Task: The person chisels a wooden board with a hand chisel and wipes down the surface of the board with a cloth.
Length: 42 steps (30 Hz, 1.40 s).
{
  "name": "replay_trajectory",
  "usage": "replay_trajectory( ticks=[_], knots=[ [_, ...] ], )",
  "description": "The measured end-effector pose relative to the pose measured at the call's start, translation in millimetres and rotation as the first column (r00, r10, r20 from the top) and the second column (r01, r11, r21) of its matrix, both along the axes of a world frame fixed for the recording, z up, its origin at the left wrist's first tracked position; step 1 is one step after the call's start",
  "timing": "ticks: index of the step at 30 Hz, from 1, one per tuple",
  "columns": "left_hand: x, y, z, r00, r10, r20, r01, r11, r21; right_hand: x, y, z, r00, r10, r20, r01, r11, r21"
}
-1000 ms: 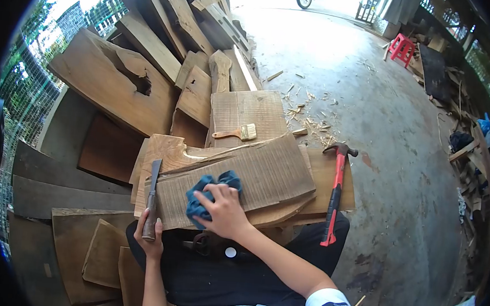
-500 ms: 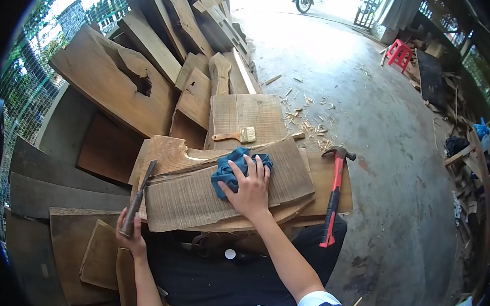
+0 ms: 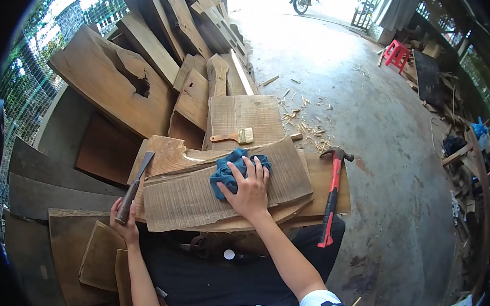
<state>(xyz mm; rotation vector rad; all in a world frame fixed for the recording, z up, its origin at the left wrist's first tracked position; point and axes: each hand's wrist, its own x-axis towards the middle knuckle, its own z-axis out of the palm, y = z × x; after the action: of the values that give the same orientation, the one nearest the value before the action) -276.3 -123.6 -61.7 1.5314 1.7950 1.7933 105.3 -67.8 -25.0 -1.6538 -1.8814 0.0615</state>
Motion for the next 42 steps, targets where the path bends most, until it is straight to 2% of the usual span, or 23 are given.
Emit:
replay_trajectory(
  ticks=[2, 5, 6, 7, 10, 11, 13, 17, 21, 24, 25, 27, 28, 30, 31, 33, 34, 35, 37, 39, 40, 41, 42],
  knots=[
    [0.2, -6.5, -8.1, 0.957, 0.208, -0.203, -0.210, 0.978, 0.015, -0.5, 0.2, 1.3, 1.000, -0.006, -0.008, 0.006, 1.000, -0.005],
    [13.7, -12.9, 1.8, 0.938, 0.247, -0.244, -0.257, 0.966, -0.011, -1.7, -0.9, 0.4, 1.000, -0.008, -0.008, 0.008, 1.000, -0.006],
    [20.1, -15.4, 9.3, 0.950, 0.236, -0.204, -0.257, 0.963, -0.082, -1.2, -0.6, -0.1, 1.000, -0.011, -0.003, 0.011, 1.000, 0.001],
    [21.6, -15.5, 8.9, 0.951, 0.233, -0.204, -0.253, 0.964, -0.080, -0.5, -0.6, -0.2, 1.000, -0.015, -0.004, 0.015, 1.000, 0.003],
    [26.5, -18.2, 9.7, 0.887, 0.172, -0.428, -0.229, 0.970, -0.086, -0.1, -0.6, -0.8, 1.000, -0.007, -0.010, 0.007, 1.000, 0.009],
    [29.7, -19.0, 10.5, 0.886, 0.172, -0.431, -0.229, 0.970, -0.083, 0.0, -0.7, -1.2, 1.000, -0.005, -0.005, 0.005, 1.000, 0.011],
    [34.7, -20.8, 10.3, 0.939, 0.168, -0.301, -0.218, 0.966, -0.139, 0.0, -0.7, -2.0, 1.000, -0.002, -0.002, 0.002, 1.000, 0.013],
    [33.9, -13.6, 12.3, 0.940, 0.192, -0.280, -0.236, 0.963, -0.130, 1.2, -0.2, -2.9, 1.000, -0.003, -0.011, 0.003, 1.000, 0.010],
    [34.4, -0.5, 16.6, 0.938, 0.146, -0.313, -0.197, 0.970, -0.139, 0.3, -0.9, -1.7, 1.000, 0.002, -0.006, -0.002, 1.000, -0.001],
    [35.8, -1.9, 19.0, 0.960, 0.062, -0.274, -0.125, 0.968, -0.218, 0.8, -0.9, -2.7, 1.000, 0.007, -0.006, -0.007, 1.000, 0.023],
    [36.5, -2.6, 22.2, 0.959, 0.053, -0.277, -0.117, 0.969, -0.218, 1.1, -1.0, -3.2, 1.000, 0.009, -0.015, -0.009, 1.000, 0.023],
    [40.1, -7.1, 31.5, 0.878, 0.159, -0.452, -0.236, 0.964, -0.119, 1.2, -1.0, -3.7, 1.000, 0.001, -0.013, 0.000, 1.000, 0.028],
    [47.7, -9.0, 44.6, 0.870, 0.180, -0.459, -0.239, 0.968, -0.075, 0.9, -0.9, -3.5, 1.000, 0.001, -0.007, -0.001, 0.999, 0.033],
    [75.5, -9.0, 70.2, 0.917, 0.123, -0.380, -0.160, 0.985, -0.065, 4.6, -2.4, -0.8, 0.996, 0.065, -0.054, -0.062, 0.997, 0.050],
    [97.3, -8.1, 83.0, 0.943, 0.034, -0.332, -0.076, 0.990, -0.117, 7.1, -3.1, 1.7, 0.986, 0.129, -0.101, -0.122, 0.990, 0.074],
    [141.6, -2.7, 89.1, 0.904, -0.235, -0.358, 0.200, 0.971, -0.131, 13.1, -5.5, 8.5, 0.881, 0.337, -0.333, -0.330, 0.941, 0.080],
    [168.0, 2.2, 92.1, 0.862, -0.367, -0.349, 0.317, 0.929, -0.194, 16.1, -7.7, 13.1, 0.834, 0.387, -0.392, -0.388, 0.918, 0.082],
    [193.6, 7.2, 93.8, 0.803, -0.496, -0.330, 0.430, 0.866, -0.254, 20.5, -5.4, 10.0, 0.645, 0.412, -0.643, -0.459, 0.882, 0.104],
    [231.3, 20.7, 84.6, 0.663, -0.609, -0.435, 0.480, 0.792, -0.378, 28.8, 4.4, -7.8, 0.092, 0.305, -0.948, -0.503, 0.836, 0.220],
    [254.1, 37.8, 73.8, 0.546, -0.634, -0.548, 0.407, 0.772, -0.488, 44.8, 10.5, 6.0, 0.384, 0.224, -0.896, -0.325, 0.941, 0.096],
    [261.9, 48.5, 66.3, 0.566, -0.580, -0.586, 0.422, 0.815, -0.398, 54.4, 15.8, 8.5, 0.698, 0.186, -0.691, -0.196, 0.978, 0.065],
    [265.5, 55.5, 59.6, 0.563, -0.583, -0.586, 0.426, 0.812, -0.399, 57.2, 18.1, 6.1, 0.699, 0.182, -0.691, -0.191, 0.979, 0.065],
    [267.4, 60.2, 56.2, 0.546, -0.599, -0.586, 0.430, 0.801, -0.417, 58.4, 20.7, 0.3, 0.863, 0.126, -0.489, -0.094, 0.992, 0.090]
  ],
)
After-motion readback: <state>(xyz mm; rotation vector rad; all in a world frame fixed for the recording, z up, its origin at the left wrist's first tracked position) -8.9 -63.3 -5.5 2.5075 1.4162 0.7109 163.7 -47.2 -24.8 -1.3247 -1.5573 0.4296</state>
